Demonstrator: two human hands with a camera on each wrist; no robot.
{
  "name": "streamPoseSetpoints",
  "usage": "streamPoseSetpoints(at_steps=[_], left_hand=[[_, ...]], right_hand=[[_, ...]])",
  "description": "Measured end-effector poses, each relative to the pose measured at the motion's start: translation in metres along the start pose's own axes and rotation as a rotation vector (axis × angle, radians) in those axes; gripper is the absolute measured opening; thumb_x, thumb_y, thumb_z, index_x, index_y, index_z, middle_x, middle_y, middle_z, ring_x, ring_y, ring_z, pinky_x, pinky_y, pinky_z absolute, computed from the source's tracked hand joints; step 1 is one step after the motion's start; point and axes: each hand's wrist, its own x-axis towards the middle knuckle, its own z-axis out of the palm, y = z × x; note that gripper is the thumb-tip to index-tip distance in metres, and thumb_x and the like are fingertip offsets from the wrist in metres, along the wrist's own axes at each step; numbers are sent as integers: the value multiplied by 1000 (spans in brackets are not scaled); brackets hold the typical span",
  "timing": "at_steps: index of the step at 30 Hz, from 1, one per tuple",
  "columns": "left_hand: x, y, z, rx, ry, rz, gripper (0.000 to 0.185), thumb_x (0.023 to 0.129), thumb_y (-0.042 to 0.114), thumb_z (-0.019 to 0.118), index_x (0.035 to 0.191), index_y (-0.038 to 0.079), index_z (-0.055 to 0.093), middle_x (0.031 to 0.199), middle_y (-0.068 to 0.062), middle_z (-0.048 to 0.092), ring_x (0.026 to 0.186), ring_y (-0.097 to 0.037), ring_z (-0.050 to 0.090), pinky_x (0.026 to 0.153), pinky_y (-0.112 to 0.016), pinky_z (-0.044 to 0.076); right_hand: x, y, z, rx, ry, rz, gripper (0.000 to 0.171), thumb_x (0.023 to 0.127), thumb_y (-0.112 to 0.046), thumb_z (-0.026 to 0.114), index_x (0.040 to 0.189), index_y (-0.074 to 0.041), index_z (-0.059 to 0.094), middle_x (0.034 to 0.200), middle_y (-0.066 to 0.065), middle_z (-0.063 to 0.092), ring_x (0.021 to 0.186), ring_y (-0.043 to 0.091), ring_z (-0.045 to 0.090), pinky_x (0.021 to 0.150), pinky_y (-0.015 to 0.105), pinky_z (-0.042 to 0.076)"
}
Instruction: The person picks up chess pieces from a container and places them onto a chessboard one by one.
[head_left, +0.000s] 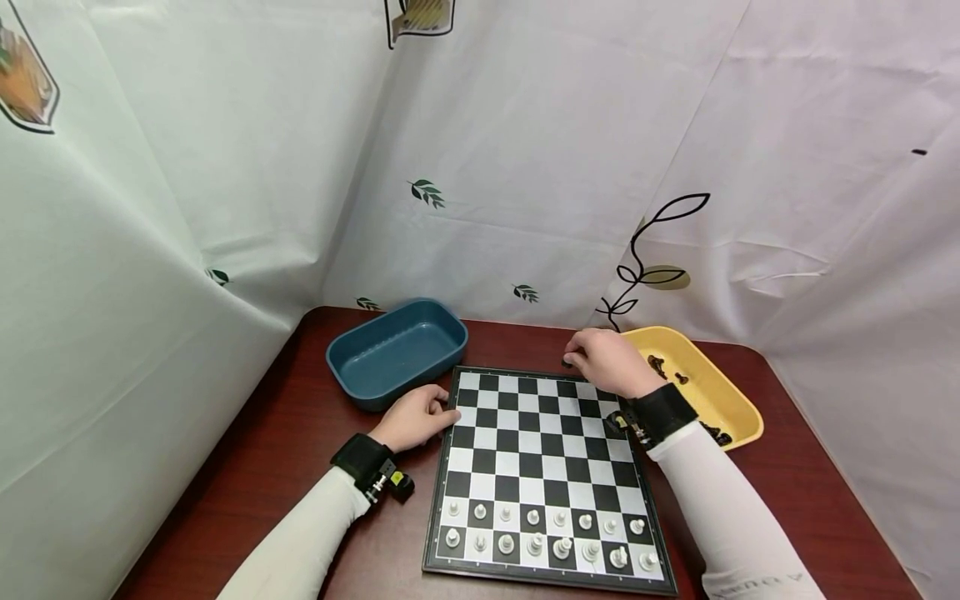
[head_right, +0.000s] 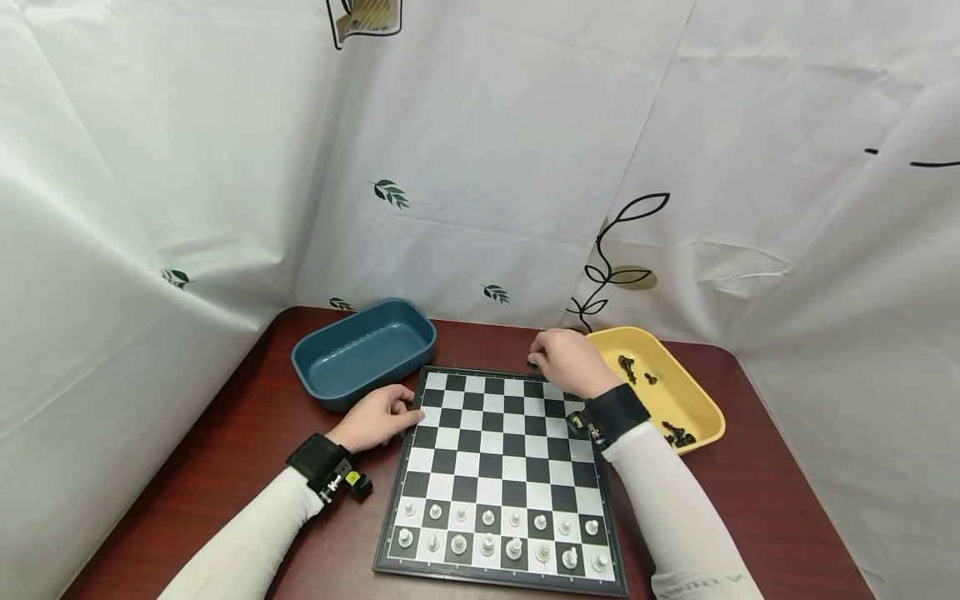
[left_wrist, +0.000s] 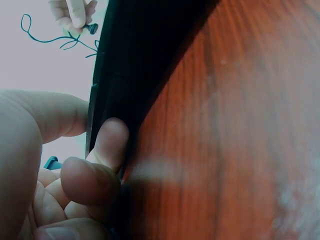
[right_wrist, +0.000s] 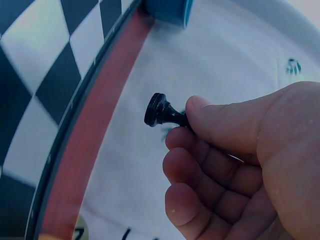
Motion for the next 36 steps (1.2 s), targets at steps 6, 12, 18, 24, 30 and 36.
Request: streamPoseSetpoints(at_steps=[6,12,18,24,30,36], left_hand=[[2,-6,-1,-21,-1,50,55,103,37,79,134,-5,65,72,1,66,51,-16,61,57,-33,53],[0,-3,0,-12,6,33,51,104,34,79,135,-5,65,72,1,65,51,-16,59,58,-33,51],[0,2,0,1,-2,-15,47,105,29,79,136,-3,65,72,1,65,51,-14,59,60,-32,52],[1,-4,0,-15,0,34,51,103,33,79,134,-4,65,71,1,65,50,-15,59,57,-32,52],[4,-13,1,-39,2,81,56,103,40,79,133,-5,65,71,2,65,50,-16,60,55,-33,52],[6,-13,3,-18,6,43,53,102,35,80,133,-5,65,72,1,65,51,-16,60,56,-33,52]], right_hand=[[9,-19,11,-17,-18,-64,6,105,-15,80,105,-9,81,96,3,76,88,22,73,84,46,61],[15,-36,25,-21,-57,-92,7,106,-17,79,108,-10,81,100,3,77,92,21,73,86,44,62],[21,-52,32,-25,-76,-139,6,106,-17,80,107,-11,82,99,1,76,91,20,71,85,42,61],[29,-60,41,-25,-97,-174,5,106,-17,79,105,-12,82,97,-1,75,88,16,69,83,39,59],[33,-65,48,-26,-122,-185,5,105,-16,80,105,-11,82,97,0,75,86,16,68,82,38,59],[34,-68,51,-30,-136,-184,4,105,-16,81,105,-12,82,98,0,75,88,17,69,83,39,59]])
